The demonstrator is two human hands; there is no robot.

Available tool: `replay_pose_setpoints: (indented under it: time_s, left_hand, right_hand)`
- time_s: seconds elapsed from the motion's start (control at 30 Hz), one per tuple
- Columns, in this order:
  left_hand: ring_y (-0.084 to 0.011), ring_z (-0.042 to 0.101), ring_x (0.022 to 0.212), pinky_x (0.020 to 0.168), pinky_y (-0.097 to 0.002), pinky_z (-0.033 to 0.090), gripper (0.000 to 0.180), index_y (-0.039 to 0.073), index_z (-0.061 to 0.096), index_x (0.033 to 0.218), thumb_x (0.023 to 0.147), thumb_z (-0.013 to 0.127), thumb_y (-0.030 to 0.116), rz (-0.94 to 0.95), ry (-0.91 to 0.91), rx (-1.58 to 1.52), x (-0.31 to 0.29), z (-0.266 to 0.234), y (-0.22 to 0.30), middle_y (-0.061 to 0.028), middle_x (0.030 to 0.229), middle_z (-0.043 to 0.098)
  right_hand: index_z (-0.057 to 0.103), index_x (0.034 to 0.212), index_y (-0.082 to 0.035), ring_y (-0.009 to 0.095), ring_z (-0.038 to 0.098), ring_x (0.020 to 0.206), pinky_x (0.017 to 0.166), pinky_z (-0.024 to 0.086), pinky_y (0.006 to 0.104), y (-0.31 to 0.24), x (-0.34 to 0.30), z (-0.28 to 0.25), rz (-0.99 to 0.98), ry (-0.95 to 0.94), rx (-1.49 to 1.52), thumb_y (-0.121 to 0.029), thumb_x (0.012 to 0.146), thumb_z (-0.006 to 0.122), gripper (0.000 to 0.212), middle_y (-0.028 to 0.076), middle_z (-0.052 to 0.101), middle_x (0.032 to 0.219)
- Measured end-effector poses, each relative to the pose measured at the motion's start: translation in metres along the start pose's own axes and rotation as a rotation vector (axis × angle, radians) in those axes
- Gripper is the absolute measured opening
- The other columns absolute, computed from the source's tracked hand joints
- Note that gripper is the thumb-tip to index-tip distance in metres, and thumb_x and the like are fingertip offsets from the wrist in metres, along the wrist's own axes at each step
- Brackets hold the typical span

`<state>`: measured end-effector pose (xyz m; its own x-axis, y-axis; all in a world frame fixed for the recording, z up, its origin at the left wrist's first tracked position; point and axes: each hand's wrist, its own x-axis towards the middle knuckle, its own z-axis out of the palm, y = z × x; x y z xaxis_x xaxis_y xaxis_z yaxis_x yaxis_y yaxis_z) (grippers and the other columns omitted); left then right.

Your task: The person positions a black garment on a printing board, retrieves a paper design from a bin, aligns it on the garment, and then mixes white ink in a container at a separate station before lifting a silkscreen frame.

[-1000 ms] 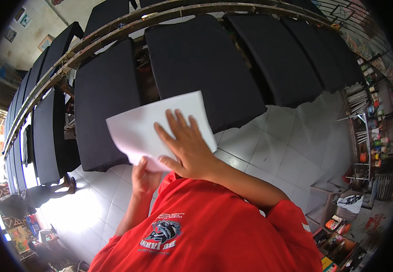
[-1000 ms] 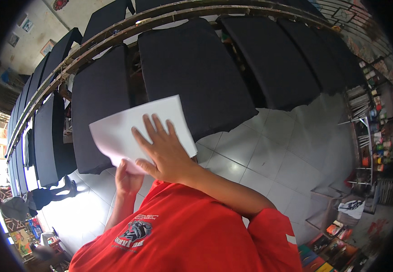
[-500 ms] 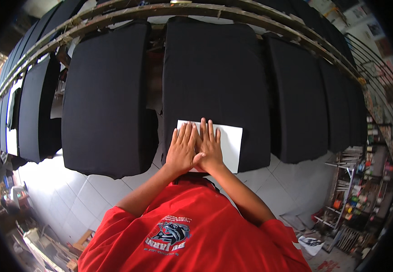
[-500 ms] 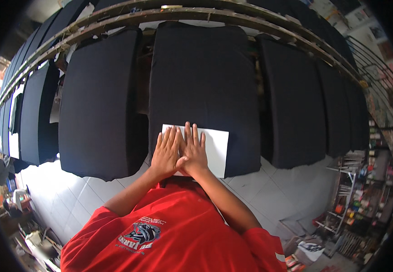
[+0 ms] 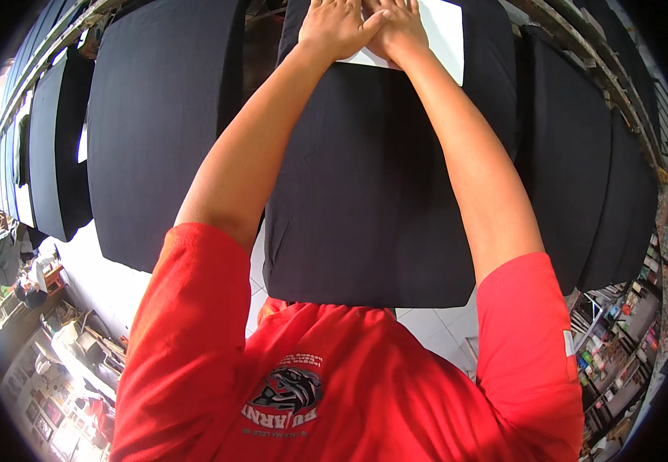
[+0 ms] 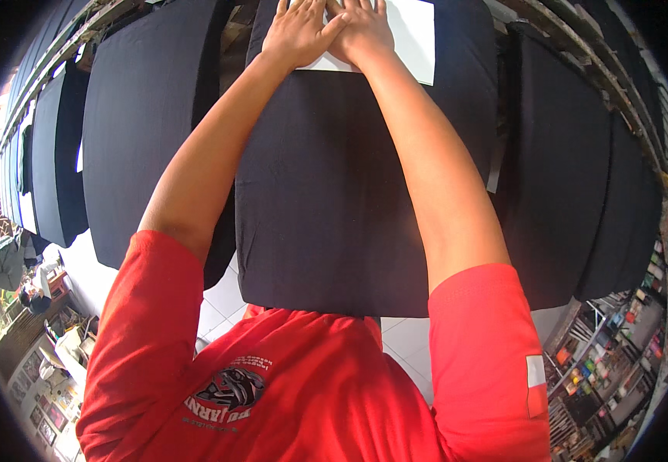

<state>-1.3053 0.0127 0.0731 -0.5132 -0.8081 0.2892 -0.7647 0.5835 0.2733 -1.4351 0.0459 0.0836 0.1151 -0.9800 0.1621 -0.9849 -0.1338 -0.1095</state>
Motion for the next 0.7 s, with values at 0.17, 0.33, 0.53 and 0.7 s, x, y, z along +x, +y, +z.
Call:
replay_pose_setpoints:
  time_s: [0.17, 0.33, 0.53, 0.7]
  left_hand:
    - [-0.036, 0.03, 0.139, 0.114, -0.0532, 0.018, 0.081, -0.006, 0.028, 0.144, 0.092, 0.035, 0.056, 0.065, 0.045, -0.013, -0.09, -0.005, 0.063, -0.0242, 0.148, 0.034]
    - [-0.0384, 0.026, 0.141, 0.115, -0.0548, 0.014, 0.098, -0.01, 0.021, 0.145, 0.086, 0.03, 0.068, 0.041, -0.243, -0.114, -0.251, -0.038, 0.182, -0.0276, 0.15, 0.026]
    - [-0.037, 0.021, 0.143, 0.115, -0.0528, 0.013, 0.103, -0.008, 0.022, 0.146, 0.085, 0.028, 0.075, -0.004, -0.341, -0.233, -0.356, -0.057, 0.277, -0.0262, 0.15, 0.026]
    - [-0.0362, 0.025, 0.141, 0.114, -0.0521, 0.017, 0.098, -0.006, 0.028, 0.144, 0.086, 0.031, 0.072, 0.019, -0.267, -0.176, -0.335, -0.052, 0.273, -0.0244, 0.149, 0.031]
  right_hand:
    - [0.033, 0.148, -0.022, 0.035, 0.023, 0.143, 0.112, 0.021, 0.0563, -0.002, -0.103, 0.01, -0.069, 0.18, -0.036, -0.041, 0.091, 0.046, 0.062, 0.017, 0.024, 0.155]
    - [0.035, 0.147, -0.013, 0.038, 0.018, 0.144, 0.112, 0.019, 0.0588, -0.045, -0.307, -0.057, 0.07, -0.098, 0.105, -0.035, 0.083, 0.049, 0.068, 0.018, 0.018, 0.156]
    - [0.026, 0.15, -0.014, 0.039, 0.017, 0.144, 0.112, 0.017, 0.0589, -0.057, -0.446, -0.088, 0.154, -0.229, 0.156, -0.04, 0.088, 0.051, 0.071, 0.02, 0.015, 0.156]
    - [0.026, 0.15, -0.014, 0.04, 0.015, 0.144, 0.113, 0.015, 0.0586, -0.044, -0.429, -0.083, 0.135, -0.242, 0.085, -0.038, 0.086, 0.053, 0.074, 0.022, 0.015, 0.156]
